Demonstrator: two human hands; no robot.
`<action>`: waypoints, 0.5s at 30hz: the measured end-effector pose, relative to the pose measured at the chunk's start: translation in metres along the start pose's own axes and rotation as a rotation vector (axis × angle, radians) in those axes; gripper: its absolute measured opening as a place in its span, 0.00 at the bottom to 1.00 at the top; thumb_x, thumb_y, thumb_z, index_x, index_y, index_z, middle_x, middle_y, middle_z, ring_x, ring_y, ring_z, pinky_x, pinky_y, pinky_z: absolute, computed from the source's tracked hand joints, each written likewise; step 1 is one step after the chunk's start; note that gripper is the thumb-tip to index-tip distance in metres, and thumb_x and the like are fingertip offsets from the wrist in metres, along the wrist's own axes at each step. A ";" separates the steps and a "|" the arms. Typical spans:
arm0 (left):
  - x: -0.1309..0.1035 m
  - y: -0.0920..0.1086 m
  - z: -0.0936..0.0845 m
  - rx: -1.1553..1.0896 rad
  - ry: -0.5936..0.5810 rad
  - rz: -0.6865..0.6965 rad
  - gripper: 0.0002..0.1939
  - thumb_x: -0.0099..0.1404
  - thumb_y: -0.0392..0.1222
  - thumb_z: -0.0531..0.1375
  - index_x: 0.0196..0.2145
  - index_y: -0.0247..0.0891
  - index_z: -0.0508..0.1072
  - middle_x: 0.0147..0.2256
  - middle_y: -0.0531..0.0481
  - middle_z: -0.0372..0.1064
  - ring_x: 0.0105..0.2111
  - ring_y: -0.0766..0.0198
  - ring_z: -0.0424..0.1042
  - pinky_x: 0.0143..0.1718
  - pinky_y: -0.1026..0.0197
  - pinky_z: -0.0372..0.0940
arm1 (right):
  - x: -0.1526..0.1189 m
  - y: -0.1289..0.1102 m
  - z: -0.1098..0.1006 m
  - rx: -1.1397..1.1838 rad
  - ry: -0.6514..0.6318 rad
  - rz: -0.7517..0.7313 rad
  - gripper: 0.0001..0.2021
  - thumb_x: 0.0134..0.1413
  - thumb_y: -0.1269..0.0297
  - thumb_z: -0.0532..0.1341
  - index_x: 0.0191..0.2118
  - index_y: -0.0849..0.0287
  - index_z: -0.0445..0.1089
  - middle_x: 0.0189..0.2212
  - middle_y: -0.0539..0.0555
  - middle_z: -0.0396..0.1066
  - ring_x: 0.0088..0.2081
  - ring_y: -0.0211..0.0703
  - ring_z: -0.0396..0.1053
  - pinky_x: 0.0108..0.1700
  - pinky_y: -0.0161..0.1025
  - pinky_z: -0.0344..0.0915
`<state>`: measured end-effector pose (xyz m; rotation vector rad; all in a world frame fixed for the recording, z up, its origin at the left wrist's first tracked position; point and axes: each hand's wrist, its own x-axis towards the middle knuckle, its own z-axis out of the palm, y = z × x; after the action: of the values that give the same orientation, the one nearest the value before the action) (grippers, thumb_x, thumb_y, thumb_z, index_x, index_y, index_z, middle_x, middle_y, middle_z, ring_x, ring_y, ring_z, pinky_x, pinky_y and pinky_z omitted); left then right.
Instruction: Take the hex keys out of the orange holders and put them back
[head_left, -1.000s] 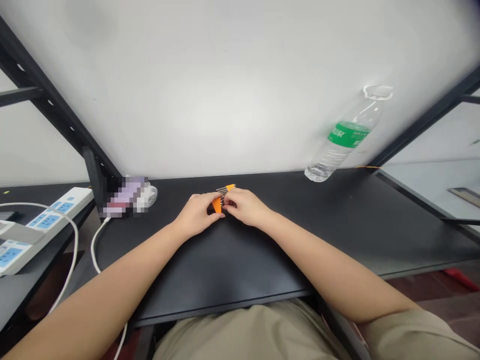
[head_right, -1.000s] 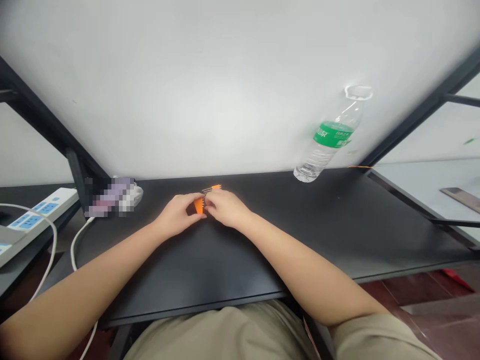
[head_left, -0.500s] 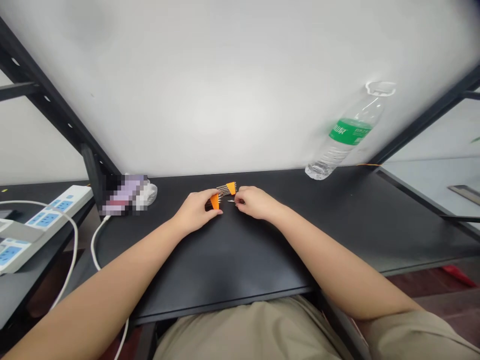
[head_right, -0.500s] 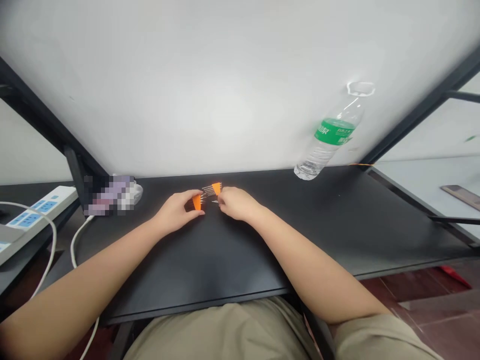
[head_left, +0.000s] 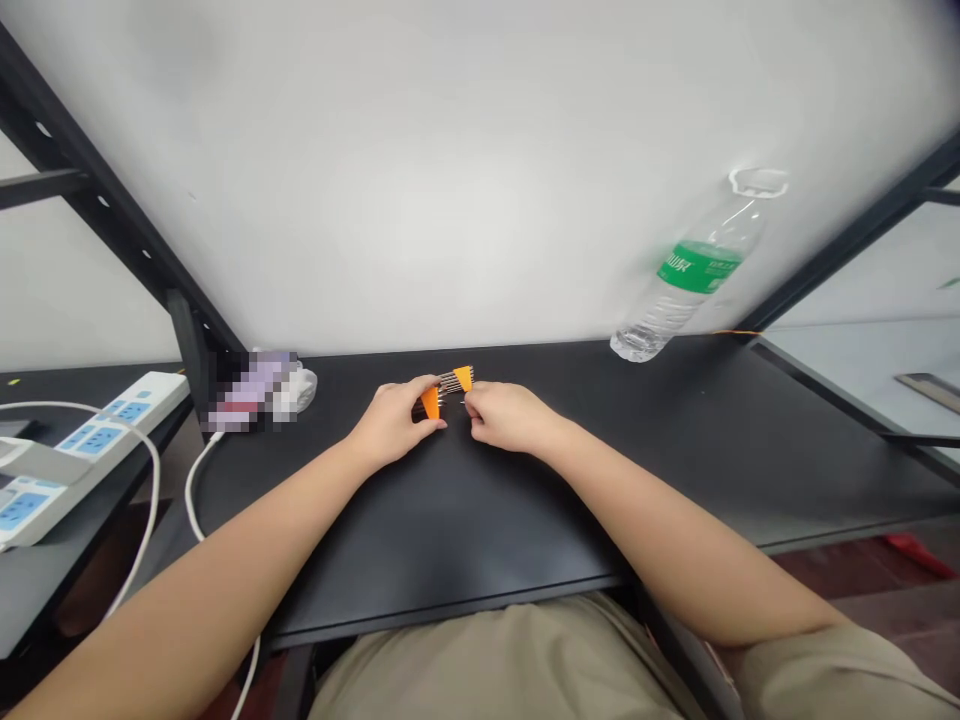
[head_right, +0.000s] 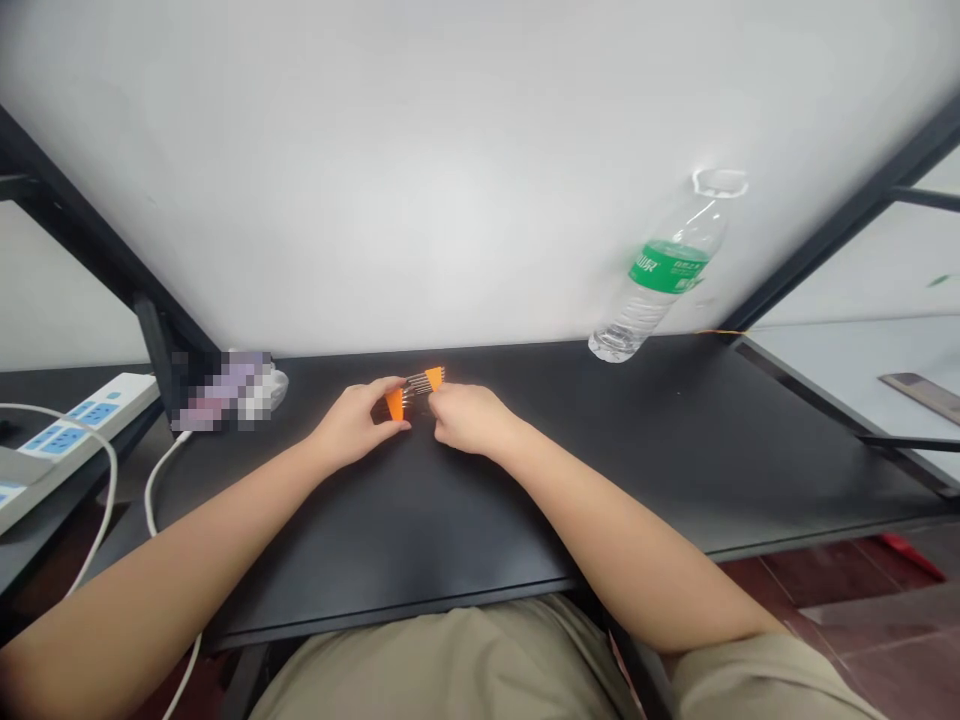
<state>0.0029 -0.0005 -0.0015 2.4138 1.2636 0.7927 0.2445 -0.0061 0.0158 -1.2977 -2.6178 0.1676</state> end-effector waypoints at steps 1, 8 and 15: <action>0.000 0.000 0.000 0.002 0.001 0.004 0.33 0.61 0.48 0.70 0.62 0.45 0.68 0.55 0.46 0.75 0.53 0.50 0.76 0.59 0.48 0.67 | -0.001 -0.003 0.000 0.027 0.012 -0.014 0.08 0.54 0.73 0.65 0.30 0.56 0.66 0.31 0.54 0.73 0.31 0.43 0.67 0.30 0.39 0.54; 0.000 0.003 -0.001 -0.006 0.003 0.033 0.32 0.62 0.49 0.69 0.61 0.44 0.69 0.55 0.46 0.75 0.53 0.52 0.76 0.58 0.51 0.67 | 0.001 -0.014 -0.003 0.148 0.042 -0.061 0.06 0.58 0.73 0.61 0.32 0.57 0.66 0.31 0.52 0.71 0.31 0.40 0.65 0.33 0.37 0.55; -0.001 0.003 -0.001 -0.004 -0.005 0.041 0.32 0.62 0.49 0.69 0.62 0.44 0.69 0.56 0.47 0.75 0.53 0.52 0.75 0.59 0.50 0.66 | 0.002 -0.009 0.001 0.197 0.081 -0.112 0.06 0.61 0.73 0.59 0.32 0.58 0.66 0.31 0.51 0.69 0.33 0.39 0.64 0.35 0.37 0.57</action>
<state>0.0037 -0.0032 0.0005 2.4440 1.2135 0.7985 0.2360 -0.0099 0.0171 -1.0682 -2.5236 0.3380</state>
